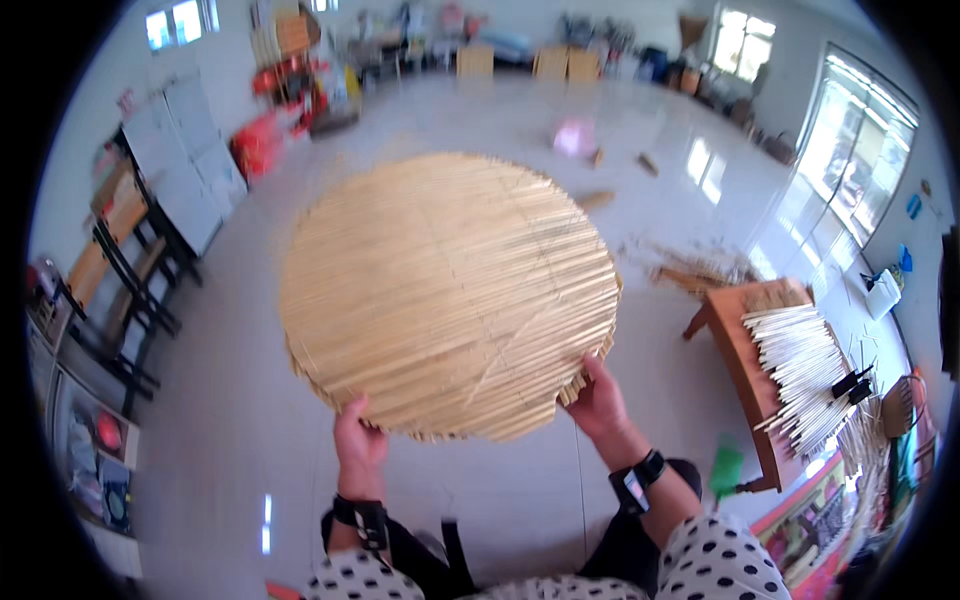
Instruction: The person weaves a circular straw mat by hand, threading a cord through the edges of the straw bundles and securing the perimeter.
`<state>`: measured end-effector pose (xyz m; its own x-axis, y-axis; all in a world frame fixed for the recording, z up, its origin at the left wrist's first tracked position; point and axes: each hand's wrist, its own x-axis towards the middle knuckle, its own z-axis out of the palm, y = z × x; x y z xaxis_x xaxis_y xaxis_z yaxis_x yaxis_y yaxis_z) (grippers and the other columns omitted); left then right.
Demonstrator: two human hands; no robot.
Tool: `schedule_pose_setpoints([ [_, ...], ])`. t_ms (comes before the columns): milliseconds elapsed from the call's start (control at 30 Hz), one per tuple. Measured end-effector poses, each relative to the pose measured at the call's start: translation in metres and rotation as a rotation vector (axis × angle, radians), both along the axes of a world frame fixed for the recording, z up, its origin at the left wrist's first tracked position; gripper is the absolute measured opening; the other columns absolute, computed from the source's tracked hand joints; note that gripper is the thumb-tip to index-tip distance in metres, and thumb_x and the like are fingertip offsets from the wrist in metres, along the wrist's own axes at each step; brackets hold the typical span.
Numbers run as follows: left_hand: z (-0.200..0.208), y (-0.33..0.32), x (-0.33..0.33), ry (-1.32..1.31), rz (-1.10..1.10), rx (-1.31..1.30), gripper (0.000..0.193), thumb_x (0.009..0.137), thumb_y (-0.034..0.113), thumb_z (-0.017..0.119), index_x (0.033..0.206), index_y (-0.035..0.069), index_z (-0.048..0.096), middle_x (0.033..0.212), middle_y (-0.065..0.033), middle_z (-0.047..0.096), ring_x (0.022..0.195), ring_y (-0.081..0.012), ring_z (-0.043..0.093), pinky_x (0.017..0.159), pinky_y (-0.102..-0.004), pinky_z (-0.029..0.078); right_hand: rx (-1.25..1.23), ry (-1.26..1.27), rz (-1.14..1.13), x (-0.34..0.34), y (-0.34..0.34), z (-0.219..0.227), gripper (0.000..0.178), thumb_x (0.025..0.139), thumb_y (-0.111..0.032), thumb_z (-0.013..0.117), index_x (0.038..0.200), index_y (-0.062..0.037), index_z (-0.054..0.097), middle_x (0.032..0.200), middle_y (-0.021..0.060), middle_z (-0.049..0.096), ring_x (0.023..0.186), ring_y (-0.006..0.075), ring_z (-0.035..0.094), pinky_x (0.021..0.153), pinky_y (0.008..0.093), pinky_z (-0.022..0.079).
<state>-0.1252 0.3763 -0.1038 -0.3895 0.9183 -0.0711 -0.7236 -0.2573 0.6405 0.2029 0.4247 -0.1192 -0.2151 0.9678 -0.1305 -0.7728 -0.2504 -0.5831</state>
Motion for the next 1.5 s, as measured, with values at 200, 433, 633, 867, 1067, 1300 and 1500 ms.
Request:
schedule_pose_setpoints([
  [200, 0.012, -0.066, 0.009, 0.009, -0.051, 0.123, 0.042, 0.085, 0.011, 0.059, 0.125, 0.002, 0.050, 0.119, -0.0091, 0.060, 0.108, -0.0238, 0.059, 0.090, -0.0391, 0.051, 0.070, -0.063, 0.011, 0.015, -0.066, 0.026, 0.048, 0.094, -0.027, 0.054, 0.136, -0.0092, 0.039, 0.128, 0.0073, 0.053, 0.113, 0.0224, 0.056, 0.094, 0.0451, 0.046],
  [433, 0.011, -0.147, 0.006, 0.021, -0.116, 0.122, 0.049, 0.081, 0.009, 0.060, 0.128, 0.004, 0.049, 0.119, -0.0089, 0.060, 0.110, -0.0243, 0.058, 0.091, -0.0381, 0.050, -0.008, -0.026, 0.019, 0.034, -0.155, 0.036, 0.050, 0.092, -0.029, 0.056, 0.135, -0.0064, 0.041, 0.129, 0.0102, 0.054, 0.116, 0.0267, 0.054, 0.096, 0.0462, 0.045],
  [633, 0.002, -0.214, 0.004, 0.002, -0.046, 0.062, 0.052, 0.079, 0.007, 0.058, 0.130, 0.004, 0.048, 0.125, -0.0094, 0.057, 0.114, -0.0264, 0.056, 0.096, -0.0411, 0.047, 0.001, 0.002, 0.071, 0.042, -0.221, 0.041, 0.051, 0.094, -0.028, 0.052, 0.137, -0.0054, 0.038, 0.133, 0.0113, 0.051, 0.119, 0.0282, 0.052, 0.098, 0.0465, 0.043],
  [867, -0.005, -0.250, 0.022, -0.049, -0.100, 0.142, 0.053, 0.082, 0.012, 0.058, 0.133, 0.003, 0.045, 0.128, -0.0117, 0.055, 0.118, -0.0286, 0.053, 0.100, -0.0453, 0.044, 0.036, -0.015, 0.029, 0.053, -0.247, 0.050, 0.051, 0.094, -0.027, 0.052, 0.137, -0.0036, 0.038, 0.133, 0.0130, 0.051, 0.120, 0.0283, 0.051, 0.100, 0.0458, 0.041],
  [1067, -0.006, -0.257, 0.033, -0.062, -0.155, 0.211, 0.056, 0.083, 0.013, 0.059, 0.135, 0.002, 0.042, 0.132, -0.0139, 0.052, 0.121, -0.0306, 0.050, 0.102, -0.0461, 0.042, 0.072, -0.003, -0.079, 0.056, -0.236, 0.052, 0.049, 0.093, -0.025, 0.053, 0.134, -0.0006, 0.041, 0.128, 0.0137, 0.054, 0.117, 0.0263, 0.053, 0.100, 0.0420, 0.042],
  [1300, -0.027, -0.263, 0.017, -0.013, -0.179, 0.262, 0.060, 0.082, 0.016, 0.059, 0.137, 0.002, 0.039, 0.134, -0.0158, 0.050, 0.122, -0.0326, 0.049, 0.104, -0.0476, 0.040, 0.011, 0.012, -0.069, 0.050, -0.244, 0.042, 0.051, 0.090, -0.028, 0.058, 0.131, -0.0009, 0.045, 0.124, 0.0129, 0.057, 0.111, 0.0247, 0.057, 0.096, 0.0394, 0.045],
  [1500, -0.038, -0.255, 0.012, -0.074, -0.186, 0.263, 0.070, 0.074, 0.010, 0.064, 0.139, 0.002, 0.038, 0.135, -0.0162, 0.049, 0.124, -0.0339, 0.048, 0.106, -0.0489, 0.039, 0.186, 0.032, -0.058, 0.057, -0.249, 0.026, 0.059, 0.085, -0.033, 0.063, 0.133, -0.0030, 0.044, 0.128, 0.0128, 0.056, 0.118, 0.0267, 0.053, 0.101, 0.0416, 0.042],
])
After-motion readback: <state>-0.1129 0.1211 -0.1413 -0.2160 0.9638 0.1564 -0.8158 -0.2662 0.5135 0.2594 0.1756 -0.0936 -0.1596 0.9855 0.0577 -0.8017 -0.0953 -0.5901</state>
